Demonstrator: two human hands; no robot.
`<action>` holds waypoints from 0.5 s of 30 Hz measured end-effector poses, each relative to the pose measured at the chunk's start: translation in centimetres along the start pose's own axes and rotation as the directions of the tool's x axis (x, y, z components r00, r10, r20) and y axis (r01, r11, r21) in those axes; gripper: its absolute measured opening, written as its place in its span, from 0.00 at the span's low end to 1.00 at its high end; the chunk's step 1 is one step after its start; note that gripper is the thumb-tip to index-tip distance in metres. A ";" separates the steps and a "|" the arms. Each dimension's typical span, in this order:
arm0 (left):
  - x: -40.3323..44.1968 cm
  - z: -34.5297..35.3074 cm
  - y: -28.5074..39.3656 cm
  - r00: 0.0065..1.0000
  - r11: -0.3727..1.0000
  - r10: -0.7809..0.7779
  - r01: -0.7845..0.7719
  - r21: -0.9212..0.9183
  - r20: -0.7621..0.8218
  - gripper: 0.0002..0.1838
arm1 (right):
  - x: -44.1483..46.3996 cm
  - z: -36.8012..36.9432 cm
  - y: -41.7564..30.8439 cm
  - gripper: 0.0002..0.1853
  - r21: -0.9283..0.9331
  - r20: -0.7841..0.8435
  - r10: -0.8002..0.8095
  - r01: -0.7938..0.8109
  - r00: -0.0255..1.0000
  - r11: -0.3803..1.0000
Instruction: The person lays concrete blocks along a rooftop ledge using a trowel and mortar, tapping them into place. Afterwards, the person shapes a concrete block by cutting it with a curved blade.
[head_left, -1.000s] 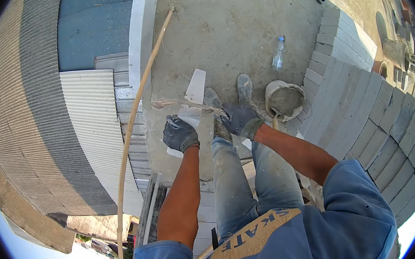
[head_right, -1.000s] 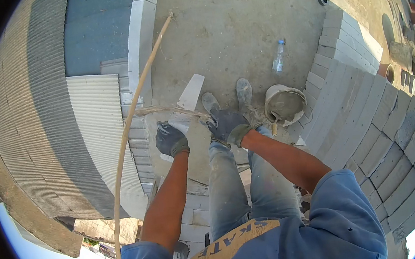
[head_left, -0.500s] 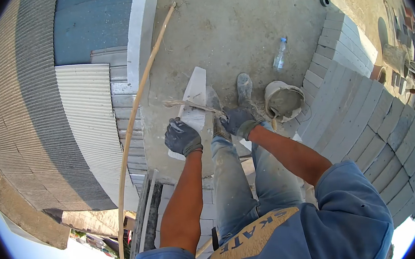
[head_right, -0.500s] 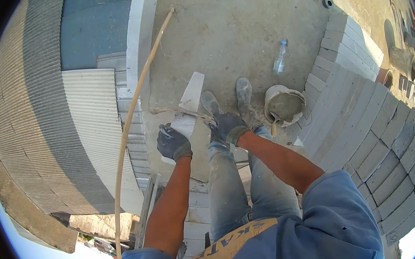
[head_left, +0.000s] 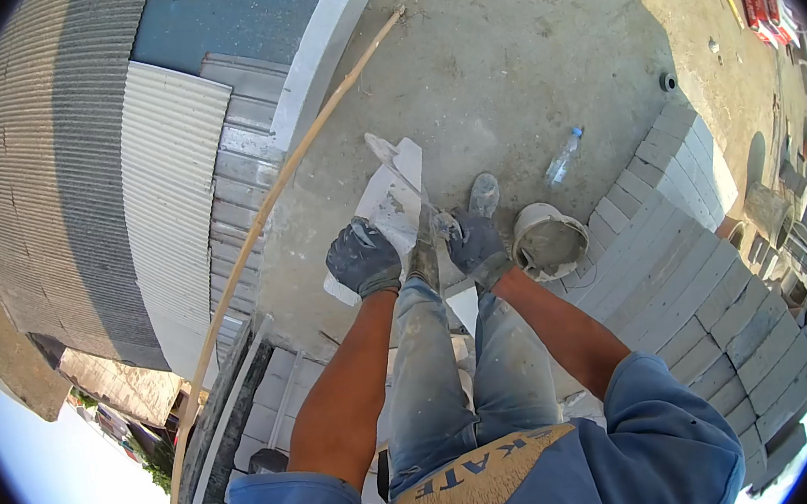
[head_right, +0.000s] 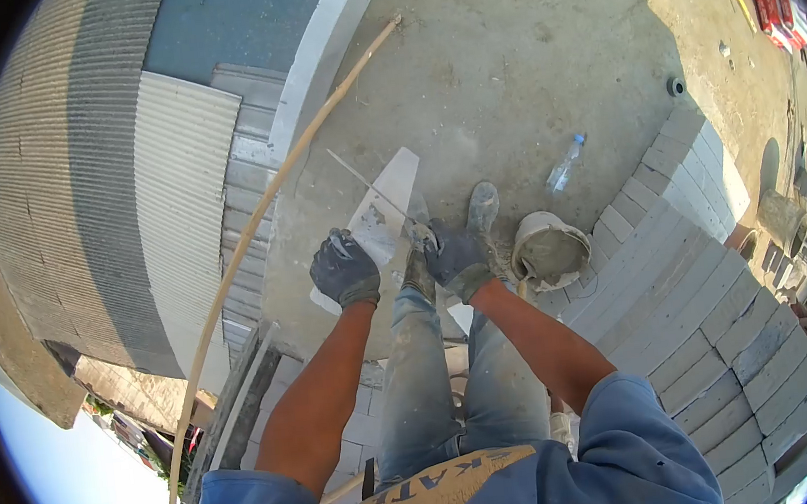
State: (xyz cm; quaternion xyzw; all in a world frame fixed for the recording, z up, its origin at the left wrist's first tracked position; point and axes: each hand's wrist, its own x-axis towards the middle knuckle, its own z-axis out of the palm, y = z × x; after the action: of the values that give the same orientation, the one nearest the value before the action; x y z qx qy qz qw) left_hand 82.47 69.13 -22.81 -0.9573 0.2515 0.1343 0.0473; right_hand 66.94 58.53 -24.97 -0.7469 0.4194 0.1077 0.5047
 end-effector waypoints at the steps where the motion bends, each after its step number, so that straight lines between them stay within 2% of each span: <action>1: 0.0 0.0 -0.1 0.999 0.999 -0.047 0.047 -0.008 -0.003 0.16 | -0.7 -0.8 -1.0 0.15 0.098 -0.085 -0.069 0.077 0.994 0.992; 2: 0.1 0.0 -0.2 0.999 0.999 -0.038 0.038 -0.015 -0.006 0.16 | -0.1 0.1 -0.8 0.15 0.077 -0.053 -0.097 0.101 0.994 0.992; 4: 0.1 0.0 -0.4 0.998 0.998 -0.057 0.058 -0.036 0.027 0.14 | 0.4 2.7 0.2 0.14 -0.261 0.052 0.072 -0.056 0.996 0.964; 5: -0.2 0.0 -0.6 0.995 0.993 -0.099 0.100 -0.055 0.018 0.14 | 0.6 2.8 1.1 0.14 -0.290 0.072 0.043 -0.021 0.996 0.957; 7: 0.5 0.5 -0.9 0.999 0.993 -0.021 0.026 -0.113 0.046 0.13 | 2.1 2.8 2.3 0.16 -0.215 0.112 0.020 0.005 0.994 0.977; 8: -0.3 0.4 -1.0 0.997 0.990 -0.058 0.065 -0.123 0.058 0.13 | 1.5 2.2 1.4 0.15 -0.109 0.042 -0.003 0.007 0.999 0.994; 9: -0.5 0.5 -1.1 0.998 0.987 -0.055 0.052 -0.151 -0.014 0.13 | 0.9 1.7 0.4 0.15 -0.127 0.062 -0.010 0.018 0.998 0.992; 10: 0.1 0.5 -1.1 0.994 0.984 -0.050 0.032 -0.177 -0.097 0.12 | 0.6 1.3 -0.5 0.13 -0.010 -0.049 -0.071 0.071 0.996 0.997; 11: 0.2 0.5 -1.1 0.993 0.982 -0.073 0.056 -0.183 -0.090 0.12 | 0.0 1.3 -1.0 0.12 0.105 -0.153 -0.108 0.125 0.982 0.987; 12: 0.2 0.4 -1.0 0.992 0.984 -0.067 0.047 -0.172 -0.111 0.11 | 0.3 2.3 -0.7 0.12 0.094 -0.137 -0.110 0.123 0.985 0.988; 14: -0.1 -0.2 -0.7 0.989 0.984 -0.058 0.034 -0.176 -0.134 0.11 | 1.6 4.3 0.9 0.12 -0.217 -0.019 -0.014 0.009 1.000 0.976; 15: 0.2 -0.5 -0.8 0.992 0.981 -0.062 0.041 -0.189 -0.106 0.11 | 2.3 4.2 1.5 0.12 -0.224 -0.029 -0.024 0.017 0.999 0.975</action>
State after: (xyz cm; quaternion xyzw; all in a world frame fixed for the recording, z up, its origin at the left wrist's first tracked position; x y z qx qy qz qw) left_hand 83.13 69.61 -22.33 -0.9698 0.2151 0.1022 -0.0532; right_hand 68.40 60.68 -29.32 -0.8047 0.4050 0.1371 0.4119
